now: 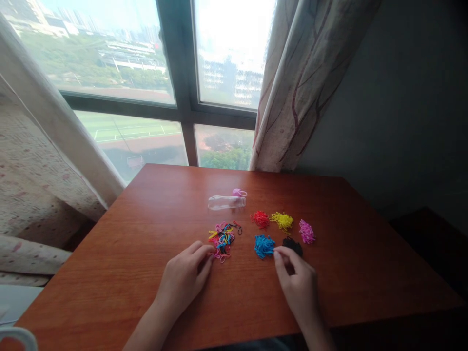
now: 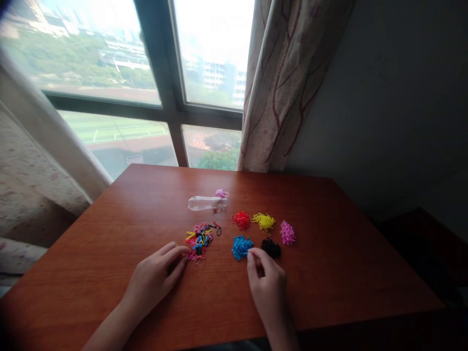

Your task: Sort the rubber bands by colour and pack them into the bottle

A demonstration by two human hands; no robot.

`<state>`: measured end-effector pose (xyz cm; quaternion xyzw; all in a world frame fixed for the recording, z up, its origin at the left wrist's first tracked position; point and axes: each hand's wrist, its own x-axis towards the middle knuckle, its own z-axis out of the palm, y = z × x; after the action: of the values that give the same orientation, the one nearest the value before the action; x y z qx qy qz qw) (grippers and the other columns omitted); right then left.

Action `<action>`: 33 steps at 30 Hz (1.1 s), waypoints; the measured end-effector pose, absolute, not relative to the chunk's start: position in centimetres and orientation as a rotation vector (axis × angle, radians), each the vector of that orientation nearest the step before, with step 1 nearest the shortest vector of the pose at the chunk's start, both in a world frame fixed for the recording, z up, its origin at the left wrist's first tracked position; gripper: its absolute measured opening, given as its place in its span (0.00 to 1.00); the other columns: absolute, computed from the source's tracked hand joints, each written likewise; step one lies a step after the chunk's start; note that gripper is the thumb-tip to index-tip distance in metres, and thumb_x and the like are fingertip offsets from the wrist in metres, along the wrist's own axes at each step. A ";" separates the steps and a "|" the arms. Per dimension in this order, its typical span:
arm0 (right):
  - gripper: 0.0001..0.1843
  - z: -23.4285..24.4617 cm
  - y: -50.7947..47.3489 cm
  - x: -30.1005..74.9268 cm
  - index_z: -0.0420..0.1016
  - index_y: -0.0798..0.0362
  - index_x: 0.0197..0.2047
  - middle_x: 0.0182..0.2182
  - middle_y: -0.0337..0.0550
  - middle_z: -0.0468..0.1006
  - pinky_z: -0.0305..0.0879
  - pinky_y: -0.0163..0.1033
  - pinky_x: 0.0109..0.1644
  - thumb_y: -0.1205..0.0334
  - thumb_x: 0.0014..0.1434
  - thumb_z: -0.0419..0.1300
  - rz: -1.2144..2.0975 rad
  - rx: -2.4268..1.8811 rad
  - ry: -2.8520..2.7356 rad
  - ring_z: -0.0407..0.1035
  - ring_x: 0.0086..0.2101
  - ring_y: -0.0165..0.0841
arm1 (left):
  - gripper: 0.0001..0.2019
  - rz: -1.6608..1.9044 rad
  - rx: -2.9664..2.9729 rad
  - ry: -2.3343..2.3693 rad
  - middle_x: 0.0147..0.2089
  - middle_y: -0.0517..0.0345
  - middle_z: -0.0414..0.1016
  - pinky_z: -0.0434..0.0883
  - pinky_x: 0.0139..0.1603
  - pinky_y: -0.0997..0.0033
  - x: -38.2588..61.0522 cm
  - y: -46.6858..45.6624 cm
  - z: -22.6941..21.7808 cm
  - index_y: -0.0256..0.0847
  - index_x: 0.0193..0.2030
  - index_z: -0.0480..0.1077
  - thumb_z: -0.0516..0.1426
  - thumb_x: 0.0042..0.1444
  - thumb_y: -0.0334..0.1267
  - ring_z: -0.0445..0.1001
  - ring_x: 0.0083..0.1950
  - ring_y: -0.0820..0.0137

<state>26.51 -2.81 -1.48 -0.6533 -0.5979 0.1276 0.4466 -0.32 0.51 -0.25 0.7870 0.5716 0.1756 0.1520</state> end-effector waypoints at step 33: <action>0.09 -1.5 -2.6 21.2 0.75 0.49 0.35 0.28 0.37 0.78 0.59 0.34 0.35 0.69 0.62 0.54 0.438 -1.576 -1.884 0.73 0.30 0.32 | 0.12 0.578 2.341 1.556 0.41 0.59 0.76 0.68 0.35 0.76 1.1 0.6 -0.1 0.46 0.41 0.73 0.49 0.66 0.38 0.77 0.36 0.71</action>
<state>21.24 -2.58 -1.45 -0.5991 -0.7158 0.1665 0.3177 1.14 0.58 -0.14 0.8082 0.5372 0.1996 0.1354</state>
